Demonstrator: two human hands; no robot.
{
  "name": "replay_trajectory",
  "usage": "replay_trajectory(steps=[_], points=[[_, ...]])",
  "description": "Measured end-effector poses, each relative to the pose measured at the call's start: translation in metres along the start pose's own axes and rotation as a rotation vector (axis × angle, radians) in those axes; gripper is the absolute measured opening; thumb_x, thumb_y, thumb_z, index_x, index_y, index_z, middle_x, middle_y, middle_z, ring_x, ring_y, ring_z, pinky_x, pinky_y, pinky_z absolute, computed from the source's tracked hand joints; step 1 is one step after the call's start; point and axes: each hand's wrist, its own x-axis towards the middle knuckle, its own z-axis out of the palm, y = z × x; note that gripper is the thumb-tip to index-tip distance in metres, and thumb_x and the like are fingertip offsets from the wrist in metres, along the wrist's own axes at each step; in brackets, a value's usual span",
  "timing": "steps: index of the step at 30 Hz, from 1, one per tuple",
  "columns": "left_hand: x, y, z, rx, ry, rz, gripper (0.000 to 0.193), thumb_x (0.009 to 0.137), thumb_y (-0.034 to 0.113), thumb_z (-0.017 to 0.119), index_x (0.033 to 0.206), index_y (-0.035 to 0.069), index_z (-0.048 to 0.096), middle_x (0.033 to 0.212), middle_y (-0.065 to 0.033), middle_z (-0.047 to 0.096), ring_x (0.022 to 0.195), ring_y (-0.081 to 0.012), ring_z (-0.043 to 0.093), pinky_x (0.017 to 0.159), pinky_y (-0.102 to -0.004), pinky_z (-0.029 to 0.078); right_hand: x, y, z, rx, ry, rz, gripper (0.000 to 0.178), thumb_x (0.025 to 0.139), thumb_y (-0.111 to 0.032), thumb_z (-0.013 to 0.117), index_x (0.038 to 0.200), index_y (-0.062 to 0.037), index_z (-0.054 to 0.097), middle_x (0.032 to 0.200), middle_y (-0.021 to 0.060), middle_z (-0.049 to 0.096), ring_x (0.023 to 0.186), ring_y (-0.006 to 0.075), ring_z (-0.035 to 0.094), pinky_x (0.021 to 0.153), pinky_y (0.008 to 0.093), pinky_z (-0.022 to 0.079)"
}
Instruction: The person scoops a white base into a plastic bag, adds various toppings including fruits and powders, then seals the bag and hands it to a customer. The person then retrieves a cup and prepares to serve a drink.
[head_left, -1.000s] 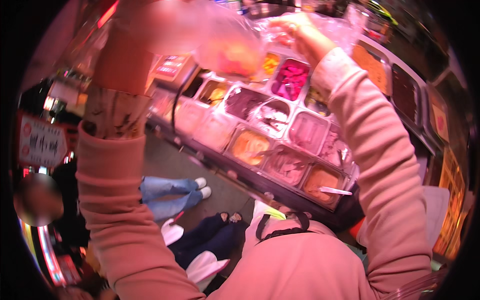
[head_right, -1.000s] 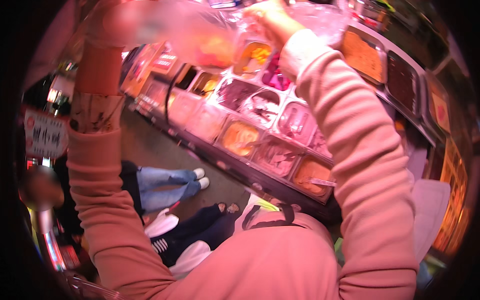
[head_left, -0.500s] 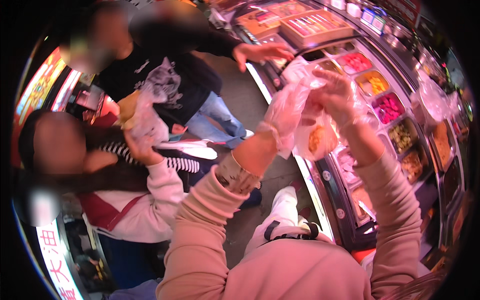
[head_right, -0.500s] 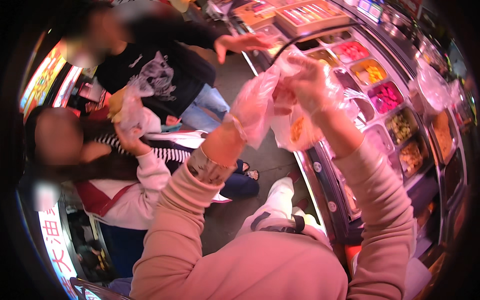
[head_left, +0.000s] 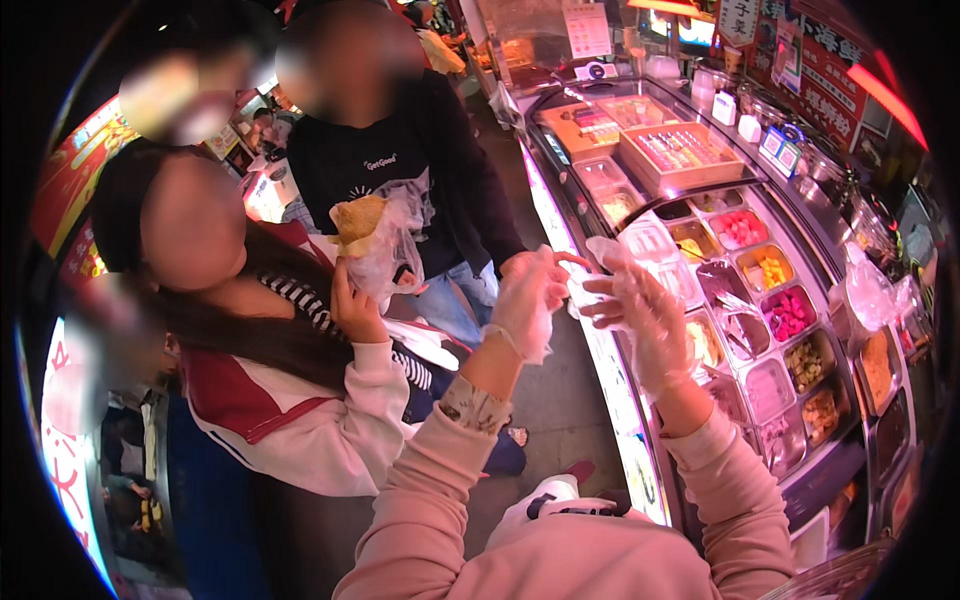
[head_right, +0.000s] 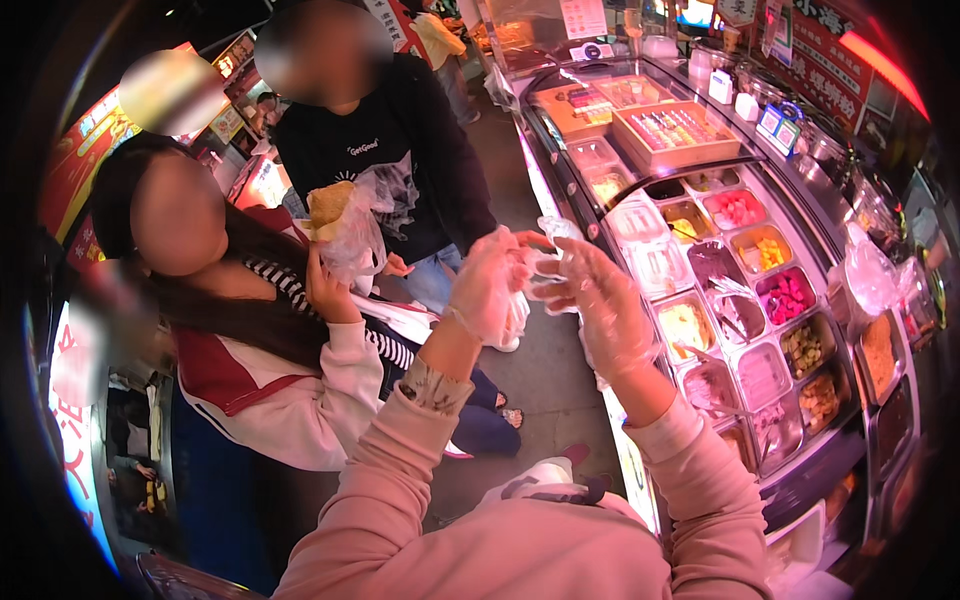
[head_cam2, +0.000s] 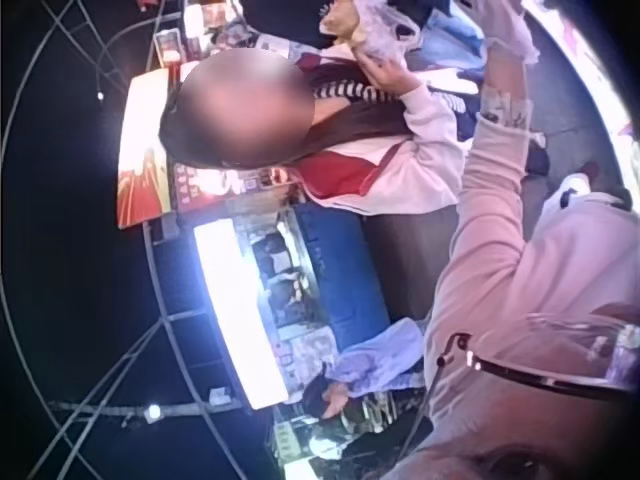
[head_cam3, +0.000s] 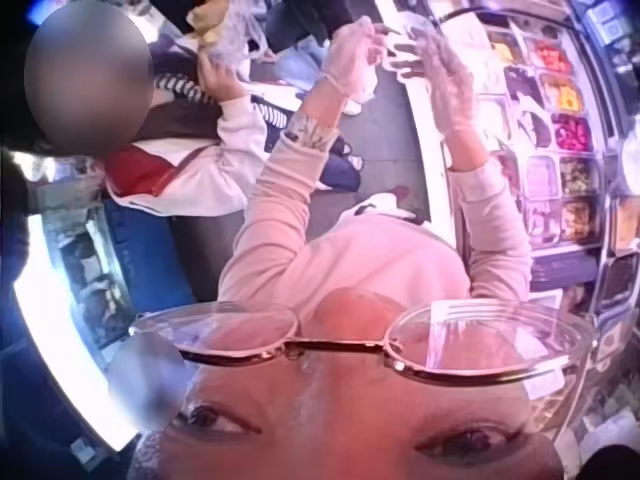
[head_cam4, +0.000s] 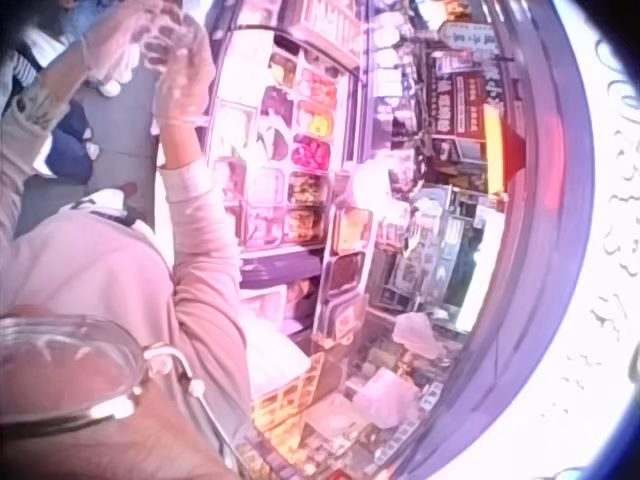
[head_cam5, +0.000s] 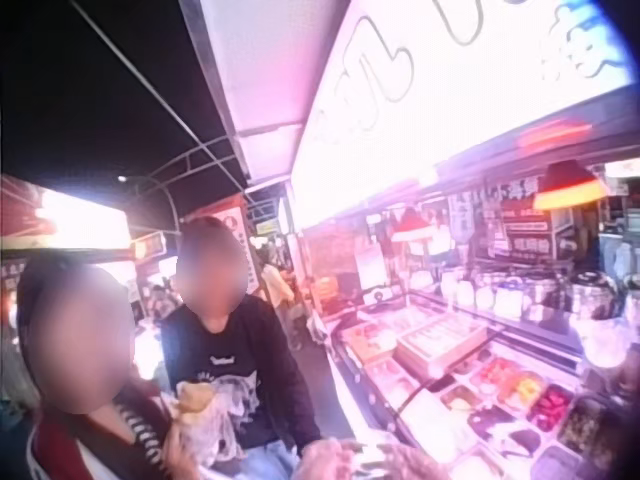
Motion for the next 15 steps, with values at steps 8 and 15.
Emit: replay_trajectory(steps=[8, 15], points=[[0.044, -0.013, -0.078, 0.35, 0.285, 0.119, 0.037, 0.103, 0.046, 0.06, 0.104, 0.01, 0.066, 0.085, 0.002, 0.059, 0.074, -0.0082, 0.055, 0.069, -0.0241, 0.045, -0.002, -0.001, -0.019, 0.893, -0.185, 0.153, 0.068, 0.107, -0.063, 0.033, 0.152, -0.0144, 0.048, 0.154, 0.0234, 0.048, 0.139, 0.0393, 0.049, 0.116, 0.0536, 0.038], [0.008, -0.028, 0.04, 0.571, 0.15, 0.563, 0.032, 0.101, 0.023, 0.069, 0.12, -0.002, 0.067, 0.109, -0.0155, 0.068, 0.099, -0.0231, 0.064, 0.089, -0.0348, 0.053, -0.028, -0.001, -0.085, 0.872, 0.024, -0.069, 0.071, 0.106, -0.067, 0.027, 0.156, -0.0207, 0.045, 0.159, 0.0167, 0.045, 0.144, 0.0357, 0.045, 0.117, 0.0516, 0.034]])
